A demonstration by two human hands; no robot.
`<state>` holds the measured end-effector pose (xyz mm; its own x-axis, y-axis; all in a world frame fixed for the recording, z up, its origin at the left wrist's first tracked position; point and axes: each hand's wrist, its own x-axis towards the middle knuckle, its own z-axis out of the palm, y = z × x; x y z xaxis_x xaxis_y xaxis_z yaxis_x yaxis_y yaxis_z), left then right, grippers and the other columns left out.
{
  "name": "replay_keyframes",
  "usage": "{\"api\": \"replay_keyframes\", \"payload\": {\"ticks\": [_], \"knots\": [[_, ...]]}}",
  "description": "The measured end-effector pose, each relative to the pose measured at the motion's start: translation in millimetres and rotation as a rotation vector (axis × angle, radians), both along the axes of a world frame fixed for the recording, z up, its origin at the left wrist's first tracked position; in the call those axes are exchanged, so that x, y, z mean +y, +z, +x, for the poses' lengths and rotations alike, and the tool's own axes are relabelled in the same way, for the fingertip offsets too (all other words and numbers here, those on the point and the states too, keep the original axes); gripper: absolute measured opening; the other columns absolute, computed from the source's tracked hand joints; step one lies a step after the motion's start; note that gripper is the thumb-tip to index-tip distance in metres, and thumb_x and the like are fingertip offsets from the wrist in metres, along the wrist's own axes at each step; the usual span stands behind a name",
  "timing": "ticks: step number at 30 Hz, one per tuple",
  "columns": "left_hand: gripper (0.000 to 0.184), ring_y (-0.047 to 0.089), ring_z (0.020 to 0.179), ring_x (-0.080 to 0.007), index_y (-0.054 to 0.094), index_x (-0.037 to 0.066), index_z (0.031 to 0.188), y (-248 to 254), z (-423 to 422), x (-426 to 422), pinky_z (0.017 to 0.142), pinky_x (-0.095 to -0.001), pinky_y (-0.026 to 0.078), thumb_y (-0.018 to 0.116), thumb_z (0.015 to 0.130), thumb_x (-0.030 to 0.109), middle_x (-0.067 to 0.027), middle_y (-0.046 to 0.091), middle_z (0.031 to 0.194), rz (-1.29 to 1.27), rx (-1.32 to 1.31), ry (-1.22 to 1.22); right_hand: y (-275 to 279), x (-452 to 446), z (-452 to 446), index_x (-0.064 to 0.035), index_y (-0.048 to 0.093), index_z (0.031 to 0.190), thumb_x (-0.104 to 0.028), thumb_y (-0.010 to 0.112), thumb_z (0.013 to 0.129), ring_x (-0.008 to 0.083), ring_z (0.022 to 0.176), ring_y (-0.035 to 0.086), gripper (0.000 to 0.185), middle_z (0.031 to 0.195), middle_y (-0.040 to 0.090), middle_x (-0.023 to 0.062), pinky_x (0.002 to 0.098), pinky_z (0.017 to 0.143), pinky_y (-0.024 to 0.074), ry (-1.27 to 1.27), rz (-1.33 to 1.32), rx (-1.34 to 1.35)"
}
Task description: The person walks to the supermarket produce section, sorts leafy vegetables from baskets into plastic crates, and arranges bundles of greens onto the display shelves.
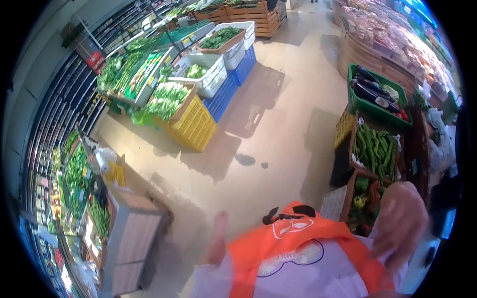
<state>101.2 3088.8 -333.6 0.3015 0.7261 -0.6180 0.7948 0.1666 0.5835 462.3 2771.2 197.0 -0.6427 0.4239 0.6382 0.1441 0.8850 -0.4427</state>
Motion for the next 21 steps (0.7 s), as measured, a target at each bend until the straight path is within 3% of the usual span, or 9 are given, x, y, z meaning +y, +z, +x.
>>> {"api": "replay_keyframes", "payload": {"ticks": [4,7,9,10,11,12,15,21], "knots": [[0.026,0.059,0.077,-0.0130,0.061,0.002,0.101,-34.7,144.1,137.0,0.064,-0.0281,0.048,0.055,0.085,0.023,-0.0088,0.063,0.088,0.360,-0.235,-0.107,-36.3,65.2,94.2,0.0013,0.064,0.104,-0.009,0.059,0.080,0.0169,0.060,0.059,0.027,0.076,0.064,0.0079,0.0254,0.052,0.0435,-0.327,-0.254,-0.006],[0.032,0.060,0.085,-0.0264,0.060,0.003,0.106,-25.7,236.3,168.5,0.079,-0.0392,0.047,0.054,0.086,0.027,-0.0123,0.064,0.085,0.127,-0.372,0.049,-89.9,110.1,174.8,0.0023,0.063,0.105,-0.008,0.064,0.075,0.0192,0.061,0.062,0.032,0.075,0.066,0.0091,0.0263,0.054,0.0468,-0.504,-0.437,0.158],[0.029,0.061,0.086,-0.0292,0.063,0.003,0.100,-47.0,271.1,172.7,0.079,-0.0402,0.047,0.055,0.084,0.027,-0.0149,0.065,0.088,0.536,-0.295,-0.205,-116.1,149.2,227.5,0.0027,0.061,0.108,-0.005,0.064,0.072,0.0201,0.063,0.064,0.037,0.075,0.066,0.0103,0.0269,0.057,0.0495,-0.624,-0.580,0.313],[0.025,0.061,0.089,-0.0308,0.065,0.005,0.094,-39.2,280.6,167.8,0.081,-0.0401,0.046,0.056,0.083,0.026,-0.0161,0.065,0.090,0.307,-0.057,-0.270,-129.6,171.0,249.6,0.0007,0.060,0.111,-0.003,0.062,0.072,0.0178,0.064,0.064,0.040,0.074,0.066,0.0094,0.0268,0.058,0.0496,-0.686,-0.676,0.398],[0.025,0.062,0.085,-0.0307,0.066,0.006,0.092,-14.4,295.5,150.1,0.077,-0.0394,0.049,0.056,0.083,0.027,-0.0153,0.065,0.087,0.402,0.110,-0.471,-142.9,197.8,273.5,-0.0013,0.056,0.119,-0.001,0.056,0.077,0.0149,0.065,0.062,0.042,0.073,0.065,0.0075,0.0269,0.063,0.0496,-0.718,-0.680,0.415],[0.025,0.062,0.085,-0.0306,0.065,0.006,0.092,-11.2,295.5,134.7,0.077,-0.0393,0.049,0.056,0.083,0.027,-0.0155,0.065,0.087,0.249,0.152,-0.509,-158.7,224.3,293.7,-0.0034,0.054,0.121,-0.003,0.057,0.078,0.0148,0.067,0.062,0.043,0.074,0.064,0.0070,0.0270,0.065,0.0493,-0.749,-0.756,0.402],[0.027,0.062,0.084,-0.0304,0.064,0.004,0.093,-26.4,288.4,107.7,0.075,-0.0390,0.048,0.055,0.083,0.027,-0.0161,0.065,0.086,-0.246,0.175,-0.289,-205.3,309.9,342.7,-0.0088,0.047,0.129,-0.009,0.058,0.081,0.0151,0.073,0.061,0.049,0.080,0.064,0.0058,0.0278,0.070,0.0485,-0.719,-0.914,0.290],[0.031,0.062,0.083,-0.0301,0.062,0.000,0.095,-50.6,375.9,149.8,0.073,-0.0385,0.048,0.054,0.083,0.028,-0.0172,0.064,0.086,-0.400,0.166,-0.074,-251.7,459.9,417.3,-0.0098,0.039,0.134,-0.025,0.059,0.086,0.0167,0.076,0.062,0.054,0.089,0.064,0.0081,0.0278,0.071,0.0483,-0.414,-1.020,0.043]]}}
